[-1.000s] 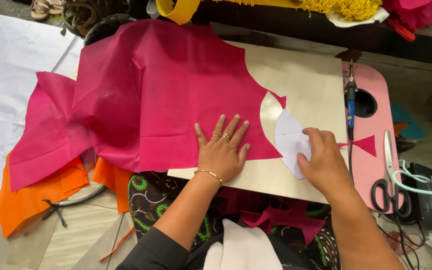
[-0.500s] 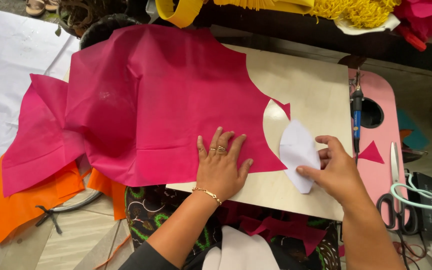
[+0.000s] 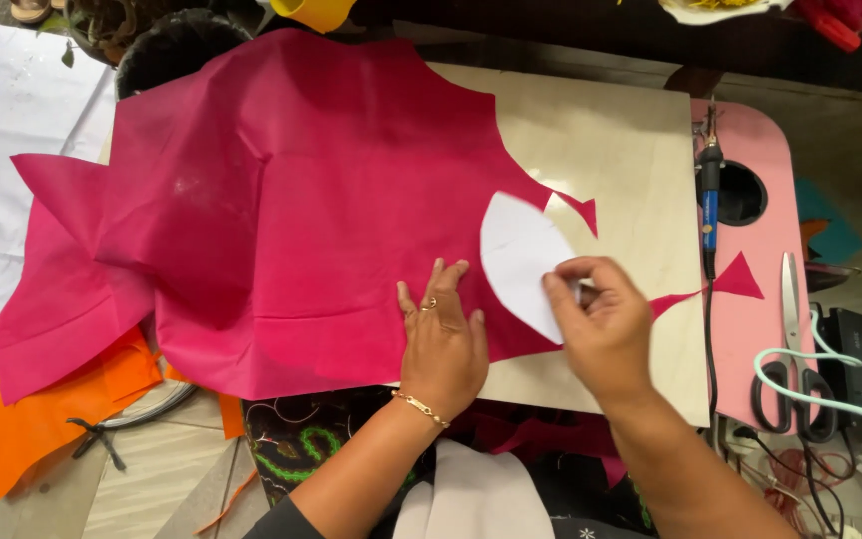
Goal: Using a heat-cutting tool to trace and cut out specific shapes from pink fabric using a paper template.
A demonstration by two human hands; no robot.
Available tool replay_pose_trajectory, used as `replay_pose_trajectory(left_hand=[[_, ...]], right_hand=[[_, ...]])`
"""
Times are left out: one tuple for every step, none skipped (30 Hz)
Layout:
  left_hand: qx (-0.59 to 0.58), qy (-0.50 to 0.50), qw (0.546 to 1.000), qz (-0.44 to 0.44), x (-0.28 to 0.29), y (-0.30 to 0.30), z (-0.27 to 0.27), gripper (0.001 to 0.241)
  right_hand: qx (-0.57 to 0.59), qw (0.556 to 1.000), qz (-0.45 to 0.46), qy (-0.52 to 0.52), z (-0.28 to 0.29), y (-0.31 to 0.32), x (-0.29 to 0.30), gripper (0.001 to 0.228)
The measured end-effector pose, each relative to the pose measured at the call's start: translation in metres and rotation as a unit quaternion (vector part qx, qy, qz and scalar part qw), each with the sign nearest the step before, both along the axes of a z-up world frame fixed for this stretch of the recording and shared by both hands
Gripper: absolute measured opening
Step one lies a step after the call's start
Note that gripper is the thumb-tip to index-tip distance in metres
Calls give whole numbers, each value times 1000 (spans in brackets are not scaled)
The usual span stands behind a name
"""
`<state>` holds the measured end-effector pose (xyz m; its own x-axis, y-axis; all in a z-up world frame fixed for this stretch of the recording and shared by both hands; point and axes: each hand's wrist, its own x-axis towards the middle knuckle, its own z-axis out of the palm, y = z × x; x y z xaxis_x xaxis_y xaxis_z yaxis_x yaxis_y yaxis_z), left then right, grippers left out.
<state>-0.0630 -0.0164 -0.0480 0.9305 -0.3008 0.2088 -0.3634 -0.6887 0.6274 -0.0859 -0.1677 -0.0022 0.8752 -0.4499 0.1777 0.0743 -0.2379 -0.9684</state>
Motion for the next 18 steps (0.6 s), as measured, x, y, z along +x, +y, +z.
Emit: replay_pose_trajectory(left_hand=[[-48, -4, 999, -8, -1, 3, 4, 54], [-95, -7, 995, -17, -1, 5, 8, 40], [-94, -7, 995, -16, 0, 6, 7, 40], [-107, -13, 994, -13, 1, 7, 6, 41], [-121, -17, 992, -11, 1, 7, 6, 41], [-121, -16, 992, -12, 2, 8, 6, 41], [-83, 1, 996, -18, 3, 8, 6, 43], [-45, 18, 999, -24, 5, 8, 7, 45], [-44, 19, 999, -24, 5, 7, 1, 45], [-15, 9, 1000, -13, 5, 5, -4, 42], [15, -1, 1000, -4, 5, 4, -10, 39], [15, 1, 1000, -4, 6, 4, -10, 39], [16, 0, 1000, -3, 6, 4, -10, 39], [18, -1, 1000, -1, 7, 4, -10, 40], [18, 1, 1000, -1, 8, 5, -9, 40], [26, 16, 1000, 3, 10, 5, -8, 40], [33, 32, 999, 7, 11, 5, -7, 40], [34, 35, 999, 7, 12, 5, 0, 40]], right_hand=[[1, 1000, 8, 14, -3, 6, -2, 8], [2, 999, 16, 29, -7, 11, -5, 8], [3, 999, 16, 28, -11, 10, -6, 8], [-27, 999, 33, 33, -15, 9, -8, 8], [-59, 996, 48, 39, -19, 8, -11, 8], [-58, 996, 47, 40, -16, 7, -13, 8], [-124, 989, 71, 39, -12, 6, -16, 7], [-189, 977, 94, 38, -9, 4, -18, 8], [-189, 977, 95, 40, -6, 1, -20, 8], [-251, 964, 84, 17, -3, -2, -23, 7], [-313, 947, 73, -6, -1, -5, -26, 5], [-312, 947, 73, -4, -6, -12, -29, 5], [-344, 937, 69, 9, -12, -19, -33, 7], [-374, 925, 64, 23, -17, -26, -36, 11], [-374, 925, 65, 24, -19, -28, -36, 11], [-368, 926, 77, 7, -21, -29, -36, 10], [-363, 928, 89, -9, -23, -32, -36, 10], [-362, 928, 90, -6, -25, -34, -36, 10]])
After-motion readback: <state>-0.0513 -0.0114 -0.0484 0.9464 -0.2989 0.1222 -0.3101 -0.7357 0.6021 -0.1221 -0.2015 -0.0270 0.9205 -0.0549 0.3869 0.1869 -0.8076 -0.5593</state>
